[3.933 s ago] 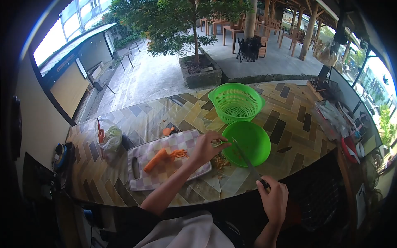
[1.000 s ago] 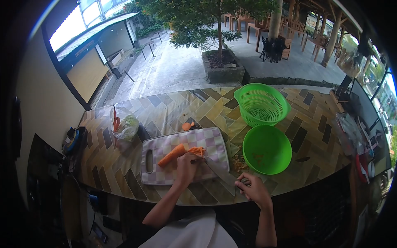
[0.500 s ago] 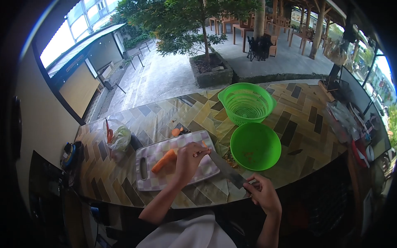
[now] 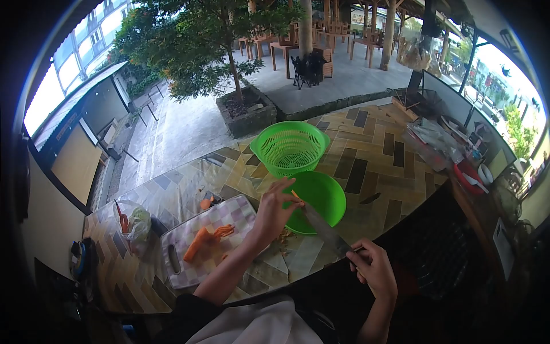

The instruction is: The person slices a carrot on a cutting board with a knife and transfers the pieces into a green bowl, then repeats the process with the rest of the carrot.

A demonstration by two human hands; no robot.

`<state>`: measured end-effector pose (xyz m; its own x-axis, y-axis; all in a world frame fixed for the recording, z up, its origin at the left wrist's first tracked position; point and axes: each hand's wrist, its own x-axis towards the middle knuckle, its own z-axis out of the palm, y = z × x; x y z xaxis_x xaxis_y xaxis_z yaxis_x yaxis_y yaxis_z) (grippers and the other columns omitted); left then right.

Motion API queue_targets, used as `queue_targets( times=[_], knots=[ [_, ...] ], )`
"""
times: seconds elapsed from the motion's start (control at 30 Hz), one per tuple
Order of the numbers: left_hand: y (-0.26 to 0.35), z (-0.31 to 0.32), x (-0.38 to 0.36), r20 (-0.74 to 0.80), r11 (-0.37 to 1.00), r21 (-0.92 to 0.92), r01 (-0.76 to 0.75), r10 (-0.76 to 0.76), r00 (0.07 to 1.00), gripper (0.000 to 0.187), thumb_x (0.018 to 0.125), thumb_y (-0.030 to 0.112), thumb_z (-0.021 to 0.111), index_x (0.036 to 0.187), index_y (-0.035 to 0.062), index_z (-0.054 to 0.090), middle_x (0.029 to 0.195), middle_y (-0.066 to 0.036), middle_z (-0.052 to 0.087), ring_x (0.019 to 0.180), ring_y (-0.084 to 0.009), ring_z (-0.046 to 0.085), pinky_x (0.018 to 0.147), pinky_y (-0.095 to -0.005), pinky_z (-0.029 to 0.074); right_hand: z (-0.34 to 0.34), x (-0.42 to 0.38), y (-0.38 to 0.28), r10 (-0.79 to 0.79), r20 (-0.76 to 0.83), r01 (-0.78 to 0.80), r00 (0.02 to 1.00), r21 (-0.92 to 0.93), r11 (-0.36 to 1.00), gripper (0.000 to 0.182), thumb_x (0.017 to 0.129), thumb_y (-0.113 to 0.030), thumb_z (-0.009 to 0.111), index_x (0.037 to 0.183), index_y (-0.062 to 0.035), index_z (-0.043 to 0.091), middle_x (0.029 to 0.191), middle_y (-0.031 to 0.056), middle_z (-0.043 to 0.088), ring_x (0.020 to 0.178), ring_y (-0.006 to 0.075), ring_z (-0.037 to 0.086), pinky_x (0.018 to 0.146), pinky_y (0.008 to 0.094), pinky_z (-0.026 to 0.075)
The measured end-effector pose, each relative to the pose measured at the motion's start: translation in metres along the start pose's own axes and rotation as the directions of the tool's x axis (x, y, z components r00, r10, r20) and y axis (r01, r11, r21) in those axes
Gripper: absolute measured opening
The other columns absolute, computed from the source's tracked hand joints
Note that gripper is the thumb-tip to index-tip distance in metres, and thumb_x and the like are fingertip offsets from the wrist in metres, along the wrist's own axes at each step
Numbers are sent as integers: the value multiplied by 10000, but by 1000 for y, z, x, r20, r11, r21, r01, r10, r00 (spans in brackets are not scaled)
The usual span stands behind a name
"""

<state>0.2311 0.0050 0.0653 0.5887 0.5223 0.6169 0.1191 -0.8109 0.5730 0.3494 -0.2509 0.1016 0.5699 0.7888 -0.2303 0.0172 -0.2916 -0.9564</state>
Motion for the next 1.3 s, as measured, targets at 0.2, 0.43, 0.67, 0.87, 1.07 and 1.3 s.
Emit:
queue_targets(
  times=[0.2,0.43,0.67,0.87,1.07,1.3],
  knots=[
    [2,-13,6,202,954,-220,203,-159,966,129,781,29,737,907,3,755,856,-147,735,784,-281,715,731,-338,548,0,4,0,15,8,-15,1000,1,1000,166,937,-112,672,948,15,566,580,41,570,395,41,426,360,227,275],
    [1,-15,12,233,945,-200,259,-211,949,138,789,15,741,924,-8,755,857,-131,743,799,-216,725,718,-307,546,2,10,-3,23,5,-23,1000,6,1000,150,931,-101,672,943,12,573,575,39,568,400,45,432,366,223,277],
    [-10,-5,17,238,962,-139,236,-198,951,157,726,-11,734,882,-31,743,820,-165,722,753,-246,713,698,-329,543,4,9,-3,-170,-77,128,982,-384,914,150,902,-102,697,957,11,615,617,87,624,425,108,519,410,277,352],
    [-27,7,11,261,980,-113,163,-129,957,140,743,-43,652,864,-50,722,820,-205,702,767,-321,702,725,-367,549,12,2,-10,-470,-100,284,877,-681,675,213,830,-105,747,986,10,659,757,132,682,655,256,669,601,340,488],
    [-20,6,6,172,979,-120,166,-144,974,173,745,-16,729,917,-35,730,832,-162,715,764,-262,708,709,-330,545,15,-9,-24,-456,-132,206,880,-760,617,239,769,-91,768,991,-16,715,893,133,710,811,303,693,715,381,523],
    [-11,7,7,147,956,-169,242,-218,965,162,734,-6,753,894,-29,737,820,-148,718,751,-237,707,701,-325,548,14,-8,-24,-459,-122,241,880,-718,653,230,756,-88,786,964,-9,730,911,143,722,829,307,703,747,361,543]
  ],
)
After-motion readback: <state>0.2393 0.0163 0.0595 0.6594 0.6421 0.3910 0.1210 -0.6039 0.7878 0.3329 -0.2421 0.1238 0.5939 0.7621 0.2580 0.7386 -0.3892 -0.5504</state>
